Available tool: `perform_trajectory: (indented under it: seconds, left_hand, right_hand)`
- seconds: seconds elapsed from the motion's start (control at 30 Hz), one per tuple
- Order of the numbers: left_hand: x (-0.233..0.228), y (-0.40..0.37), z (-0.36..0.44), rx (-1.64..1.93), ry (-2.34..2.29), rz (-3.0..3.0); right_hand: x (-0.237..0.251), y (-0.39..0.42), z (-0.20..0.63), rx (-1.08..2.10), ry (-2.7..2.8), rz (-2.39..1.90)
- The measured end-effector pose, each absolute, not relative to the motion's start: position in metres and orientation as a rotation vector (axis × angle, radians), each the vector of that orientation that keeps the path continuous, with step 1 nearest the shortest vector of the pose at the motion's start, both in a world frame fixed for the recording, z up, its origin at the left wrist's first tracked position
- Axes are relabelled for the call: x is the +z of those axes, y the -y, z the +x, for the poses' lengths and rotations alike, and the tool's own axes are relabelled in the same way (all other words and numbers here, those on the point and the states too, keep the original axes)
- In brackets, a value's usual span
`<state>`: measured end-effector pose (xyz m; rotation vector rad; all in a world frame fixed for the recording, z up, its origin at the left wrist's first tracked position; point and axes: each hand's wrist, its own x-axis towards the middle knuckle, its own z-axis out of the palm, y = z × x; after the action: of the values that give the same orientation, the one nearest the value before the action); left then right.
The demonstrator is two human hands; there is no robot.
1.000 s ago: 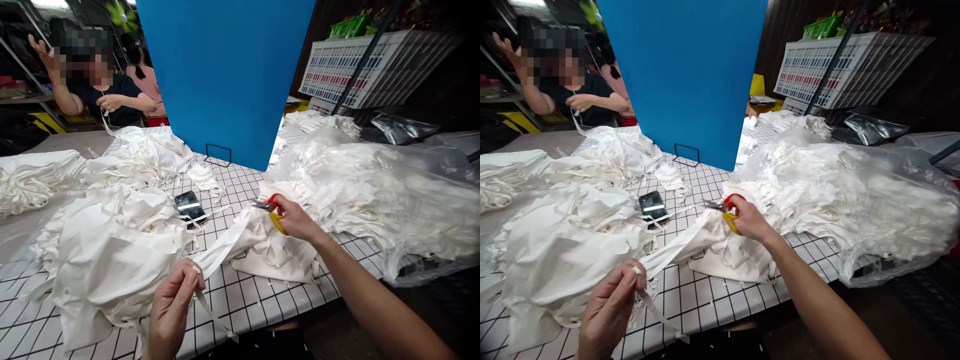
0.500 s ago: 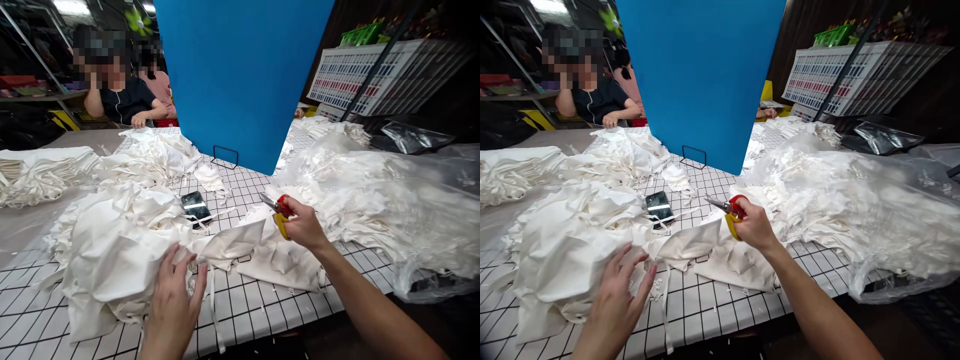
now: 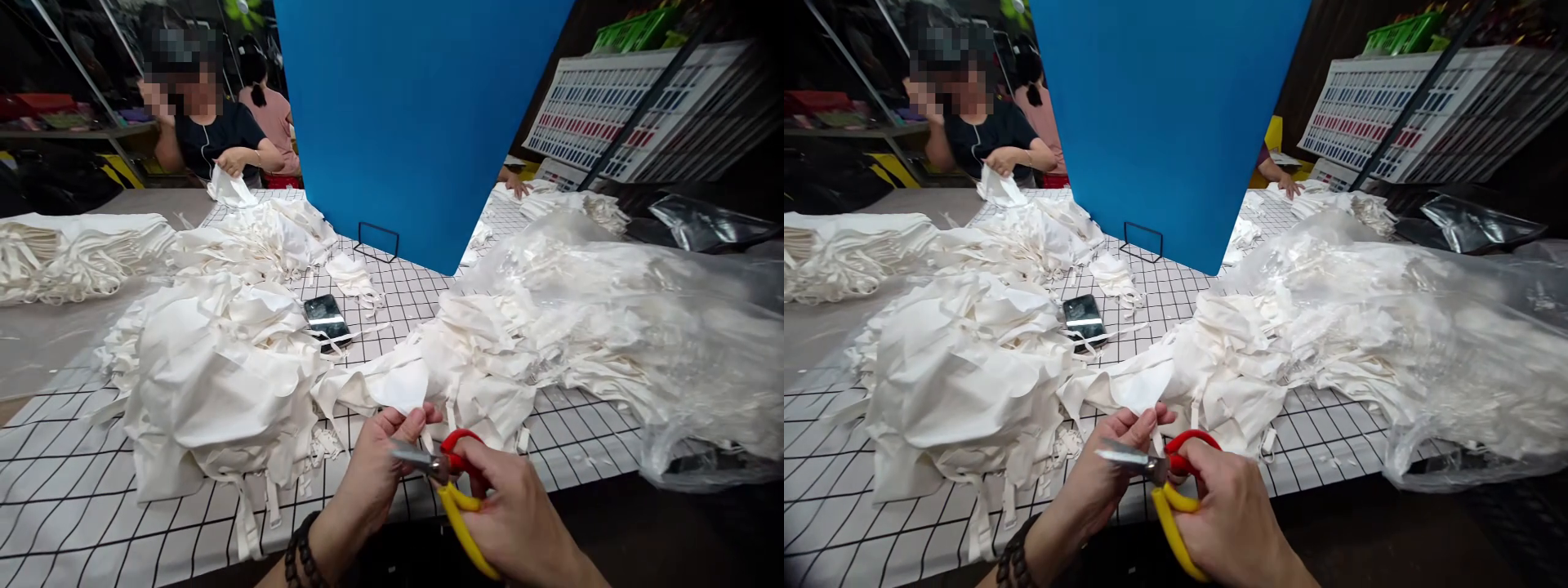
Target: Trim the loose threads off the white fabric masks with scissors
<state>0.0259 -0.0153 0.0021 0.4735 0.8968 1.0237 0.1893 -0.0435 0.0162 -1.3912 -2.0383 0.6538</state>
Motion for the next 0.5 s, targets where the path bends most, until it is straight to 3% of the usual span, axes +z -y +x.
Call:
perform_trajectory:
  seconds: [0.07,0.17,0.33,0.5]
  left_hand:
    - [0.005,0.02,0.018,1.032,-0.921,0.551]
    - [0.01,0.026,0.008,1.021,-0.931,0.665]
    - [0.01,0.029,0.001,0.933,-0.955,0.775]
    - [0.002,0.032,0.0,0.958,-1.02,0.84]
  right_hand:
    - [0.013,0.038,0.195,0.972,1.82,-1.433]
    - [0.007,0.018,0.196,1.055,1.567,-1.343]
    - [-0.002,-0.015,0.176,1.301,1.626,-1.057]
    - [-0.003,-0.028,0.161,1.141,1.497,-1.078]
